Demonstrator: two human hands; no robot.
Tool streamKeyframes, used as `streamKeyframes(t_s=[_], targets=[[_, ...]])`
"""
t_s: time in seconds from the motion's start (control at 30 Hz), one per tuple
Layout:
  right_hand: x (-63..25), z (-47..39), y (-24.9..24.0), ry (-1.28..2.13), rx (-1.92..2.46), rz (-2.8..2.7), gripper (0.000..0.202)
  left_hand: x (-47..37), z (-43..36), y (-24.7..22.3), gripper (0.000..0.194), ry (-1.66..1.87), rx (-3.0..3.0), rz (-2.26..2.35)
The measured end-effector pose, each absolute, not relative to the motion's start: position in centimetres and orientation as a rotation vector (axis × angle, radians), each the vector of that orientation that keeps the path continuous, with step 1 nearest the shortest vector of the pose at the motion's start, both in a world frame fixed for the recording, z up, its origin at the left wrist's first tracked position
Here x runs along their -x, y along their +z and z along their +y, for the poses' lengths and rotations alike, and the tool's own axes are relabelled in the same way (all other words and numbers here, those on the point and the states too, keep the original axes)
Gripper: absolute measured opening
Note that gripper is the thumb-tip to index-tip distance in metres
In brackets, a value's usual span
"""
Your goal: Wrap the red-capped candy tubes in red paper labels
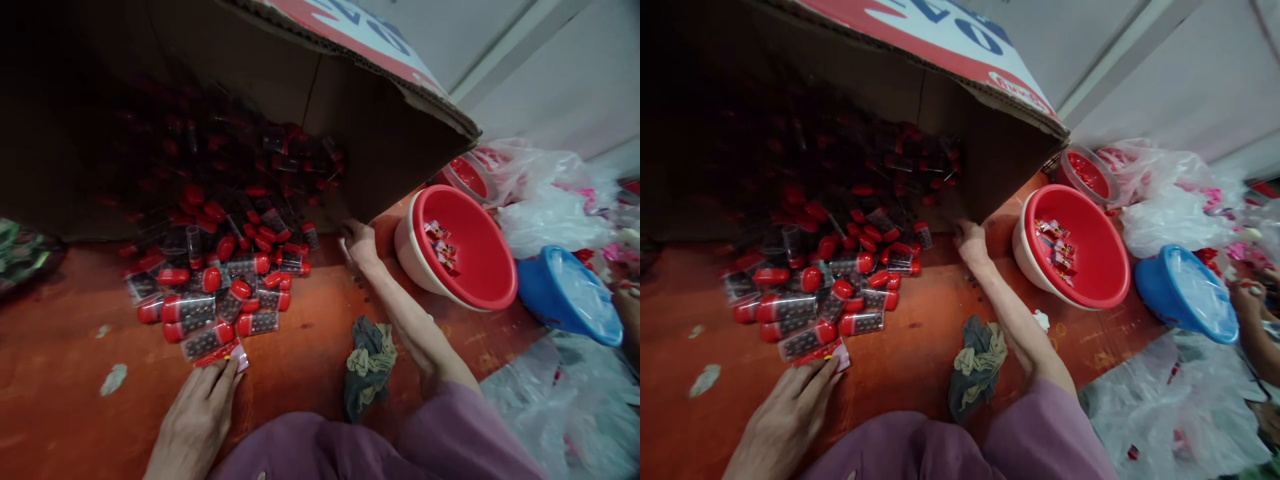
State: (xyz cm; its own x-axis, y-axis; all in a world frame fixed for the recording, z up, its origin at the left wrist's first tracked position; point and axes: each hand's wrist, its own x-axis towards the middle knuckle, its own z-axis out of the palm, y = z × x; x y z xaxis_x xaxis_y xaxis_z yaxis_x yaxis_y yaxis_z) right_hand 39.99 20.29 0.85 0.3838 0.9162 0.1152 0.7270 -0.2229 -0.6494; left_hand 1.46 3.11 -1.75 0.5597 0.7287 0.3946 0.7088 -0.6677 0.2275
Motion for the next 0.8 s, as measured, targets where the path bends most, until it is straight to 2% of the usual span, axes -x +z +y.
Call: streamKeyframes(t_s=[0.23, 0.37, 0.47, 0.63, 0.8], targets=[[-40.5, 19.2, 0.0, 0.681, 1.804, -0.994, 0.010, -4.8, 5.8, 1.7, 0.022, 0.853, -2.657, 1.158], [-40.7, 19.8, 1.0, 0.877, 1.643, -0.740, 0.012, -10.4, 11.6, 5.7, 0.019, 0.862, -2.626, 0.957], [-41.0, 19.5, 1.9, 0.972, 1.555, -0.600, 0.013, -15.6, 17.7, 7.2, 0.025, 0.661, -2.714, 0.914], [-41.1, 19.2, 2.5, 1.110, 1.499, -0.491, 0.008, -21.3, 24.8, 5.5, 0.022, 0.440, -2.729, 0.999], [-40.4, 19.8, 2.1, 1.249, 1.507, -0.490, 0.010, -21.5, 24.7, 3.1, 0.028, 0.267, -2.845, 0.996]])
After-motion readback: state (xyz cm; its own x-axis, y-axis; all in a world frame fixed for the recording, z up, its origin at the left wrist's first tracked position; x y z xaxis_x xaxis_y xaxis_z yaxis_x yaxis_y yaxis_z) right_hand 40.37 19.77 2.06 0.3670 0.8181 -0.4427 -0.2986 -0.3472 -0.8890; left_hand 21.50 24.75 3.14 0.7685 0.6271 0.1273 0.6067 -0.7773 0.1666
